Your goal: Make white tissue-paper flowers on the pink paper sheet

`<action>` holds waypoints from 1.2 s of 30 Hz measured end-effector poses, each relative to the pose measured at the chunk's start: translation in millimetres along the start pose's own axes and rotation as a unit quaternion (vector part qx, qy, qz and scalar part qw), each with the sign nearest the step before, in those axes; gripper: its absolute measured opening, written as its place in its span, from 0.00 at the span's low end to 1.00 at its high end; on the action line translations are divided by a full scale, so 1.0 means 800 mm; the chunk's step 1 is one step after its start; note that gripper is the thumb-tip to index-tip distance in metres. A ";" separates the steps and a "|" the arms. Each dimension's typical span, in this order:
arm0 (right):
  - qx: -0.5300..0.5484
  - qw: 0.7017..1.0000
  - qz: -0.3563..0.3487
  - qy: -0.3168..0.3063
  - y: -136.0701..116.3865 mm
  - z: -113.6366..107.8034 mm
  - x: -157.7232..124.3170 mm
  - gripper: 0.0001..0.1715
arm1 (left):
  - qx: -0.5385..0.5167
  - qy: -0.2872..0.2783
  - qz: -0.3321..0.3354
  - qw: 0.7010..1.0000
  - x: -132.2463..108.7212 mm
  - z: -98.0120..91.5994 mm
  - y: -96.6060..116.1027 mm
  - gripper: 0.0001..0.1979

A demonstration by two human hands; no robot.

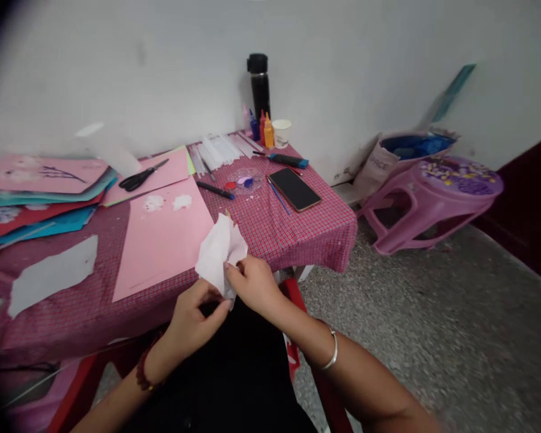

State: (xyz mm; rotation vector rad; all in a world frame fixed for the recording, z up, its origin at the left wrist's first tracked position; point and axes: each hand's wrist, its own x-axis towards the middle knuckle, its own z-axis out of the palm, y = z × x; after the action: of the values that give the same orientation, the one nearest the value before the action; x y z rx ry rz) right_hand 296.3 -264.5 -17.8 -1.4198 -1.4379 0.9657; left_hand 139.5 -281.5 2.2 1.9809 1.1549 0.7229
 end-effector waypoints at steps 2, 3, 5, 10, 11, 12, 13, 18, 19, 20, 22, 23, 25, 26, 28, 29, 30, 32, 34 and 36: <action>-0.035 0.999 -0.018 -0.014 -0.002 0.004 0.000 0.14 | -0.063 -0.002 -0.053 0.997 0.004 0.001 -0.001 0.14; -0.043 0.998 -0.028 -0.022 -0.004 0.007 0.000 0.13 | -0.079 0.004 -0.071 0.994 0.007 0.001 -0.001 0.19; -0.053 0.997 -0.042 -0.037 -0.007 0.011 0.002 0.12 | -0.080 0.019 -0.078 0.994 0.013 -0.001 -0.001 0.22; -0.077 0.995 -0.062 -0.032 -0.020 0.018 0.008 0.15 | -0.056 0.028 -0.065 0.996 0.018 -0.006 0.001 0.18; -0.076 0.995 -0.064 -0.029 -0.021 0.019 0.009 0.15 | -0.065 0.034 -0.073 0.995 0.017 -0.007 0.001 0.21; -0.069 0.995 -0.061 -0.026 -0.023 0.019 0.010 0.15 | -0.079 0.040 -0.084 0.993 0.017 -0.008 -0.001 0.22; -0.056 0.997 -0.056 -0.022 -0.023 0.020 0.011 0.14 | -0.097 0.048 -0.096 0.989 0.016 -0.009 -0.002 0.22; 0.092 0.995 0.030 -0.007 -0.012 0.022 0.016 0.17 | -0.209 0.084 -0.154 0.962 0.014 -0.013 -0.015 0.19; 0.114 0.992 0.046 -0.008 -0.010 0.021 0.017 0.19 | -0.220 0.091 -0.159 0.958 0.013 -0.014 -0.016 0.19; 0.131 0.990 0.056 -0.010 -0.008 0.021 0.017 0.19 | -0.220 0.098 -0.162 0.957 0.011 -0.015 -0.018 0.19; 0.149 0.987 0.059 -0.021 -0.006 0.019 0.015 0.20 | -0.186 0.112 -0.160 0.963 0.008 -0.017 -0.018 0.19; 0.151 0.986 0.057 -0.036 -0.006 0.017 0.013 0.20 | -0.157 0.119 -0.150 0.969 0.006 -0.017 -0.017 0.20; 0.137 0.986 0.056 -0.077 -0.006 0.015 0.006 0.18 | -0.094 0.124 -0.114 0.981 0.002 -0.017 -0.014 0.20; 0.120 0.987 0.056 -0.096 -0.007 0.014 0.002 0.16 | -0.068 0.124 -0.092 0.986 0.001 -0.017 -0.013 0.20; 0.093 0.987 0.058 -0.113 -0.008 0.013 -0.005 0.12 | -0.036 0.121 -0.062 0.990 -0.001 -0.016 -0.010 0.20; 0.095 0.988 0.058 -0.111 -0.009 0.013 -0.007 0.11 | -0.028 0.119 -0.058 0.991 -0.001 -0.016 -0.009 0.20; 0.107 0.987 0.056 -0.107 -0.010 0.014 -0.009 0.11 | -0.024 0.115 -0.057 0.991 0.000 -0.015 -0.009 0.19; 0.145 0.983 0.051 -0.100 -0.014 0.017 -0.011 0.14 | -0.028 0.096 -0.062 0.993 0.001 -0.013 -0.008 0.18; 0.173 0.978 0.052 -0.099 -0.016 0.019 -0.010 0.15 | -0.051 0.049 -0.072 0.995 0.003 -0.011 -0.008 0.17; 0.182 0.977 0.062 -0.096 -0.017 0.019 -0.008 0.12 | -0.087 0.008 -0.097 0.992 0.004 -0.008 -0.008 0.20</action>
State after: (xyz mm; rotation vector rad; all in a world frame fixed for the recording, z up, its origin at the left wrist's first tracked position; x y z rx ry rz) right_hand 277.2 -271.0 -10.5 -1.1782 -1.2363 1.3993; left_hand 133.0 -274.7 0.6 1.6962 1.2314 0.7142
